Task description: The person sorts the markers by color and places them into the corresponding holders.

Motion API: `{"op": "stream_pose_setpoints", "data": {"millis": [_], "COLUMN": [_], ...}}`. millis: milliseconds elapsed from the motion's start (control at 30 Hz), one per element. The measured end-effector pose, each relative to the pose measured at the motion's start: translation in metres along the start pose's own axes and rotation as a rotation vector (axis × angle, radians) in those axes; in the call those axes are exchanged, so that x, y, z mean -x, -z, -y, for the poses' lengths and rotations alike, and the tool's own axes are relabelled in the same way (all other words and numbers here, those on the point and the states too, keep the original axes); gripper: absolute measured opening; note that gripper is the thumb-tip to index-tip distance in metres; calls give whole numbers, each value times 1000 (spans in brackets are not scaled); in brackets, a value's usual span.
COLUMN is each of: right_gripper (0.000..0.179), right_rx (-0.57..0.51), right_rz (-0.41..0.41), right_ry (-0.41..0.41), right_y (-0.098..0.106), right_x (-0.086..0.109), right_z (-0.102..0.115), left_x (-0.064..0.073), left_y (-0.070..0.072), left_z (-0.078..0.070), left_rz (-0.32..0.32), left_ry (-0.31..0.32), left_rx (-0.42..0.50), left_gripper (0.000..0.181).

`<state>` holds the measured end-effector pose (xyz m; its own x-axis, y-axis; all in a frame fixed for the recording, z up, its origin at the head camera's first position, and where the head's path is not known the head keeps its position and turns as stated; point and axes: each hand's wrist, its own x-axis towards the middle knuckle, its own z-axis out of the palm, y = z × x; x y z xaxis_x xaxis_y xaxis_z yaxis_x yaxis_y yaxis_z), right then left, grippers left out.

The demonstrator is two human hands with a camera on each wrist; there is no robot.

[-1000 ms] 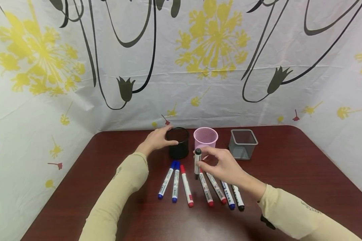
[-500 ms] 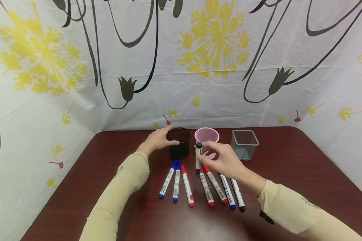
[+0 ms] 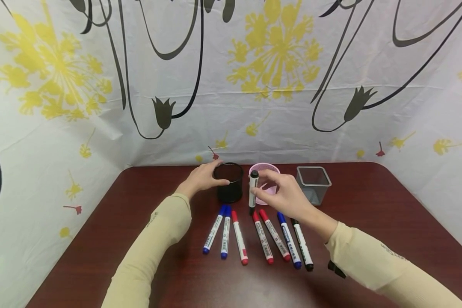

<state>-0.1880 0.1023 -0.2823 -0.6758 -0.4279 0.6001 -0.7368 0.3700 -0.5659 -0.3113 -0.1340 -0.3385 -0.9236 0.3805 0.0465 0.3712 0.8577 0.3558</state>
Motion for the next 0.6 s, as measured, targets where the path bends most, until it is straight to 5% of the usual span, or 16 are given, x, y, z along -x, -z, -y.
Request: {"op": "stream_pose_setpoints", "data": {"millis": [167, 600], "right_gripper": [26, 31], "right_rx": [22, 24], "right_rz": [-8, 0], "right_ry": [17, -41], "right_y": [-5, -2], "right_x": [-1, -10], "right_z": [-27, -30], "left_x": [0, 1], "left_y": [-1, 1], "left_z": [0, -1], "left_rz": [-1, -5], "left_ry": [0, -5], "left_rx": [-2, -5], "left_gripper": [78, 78]}}
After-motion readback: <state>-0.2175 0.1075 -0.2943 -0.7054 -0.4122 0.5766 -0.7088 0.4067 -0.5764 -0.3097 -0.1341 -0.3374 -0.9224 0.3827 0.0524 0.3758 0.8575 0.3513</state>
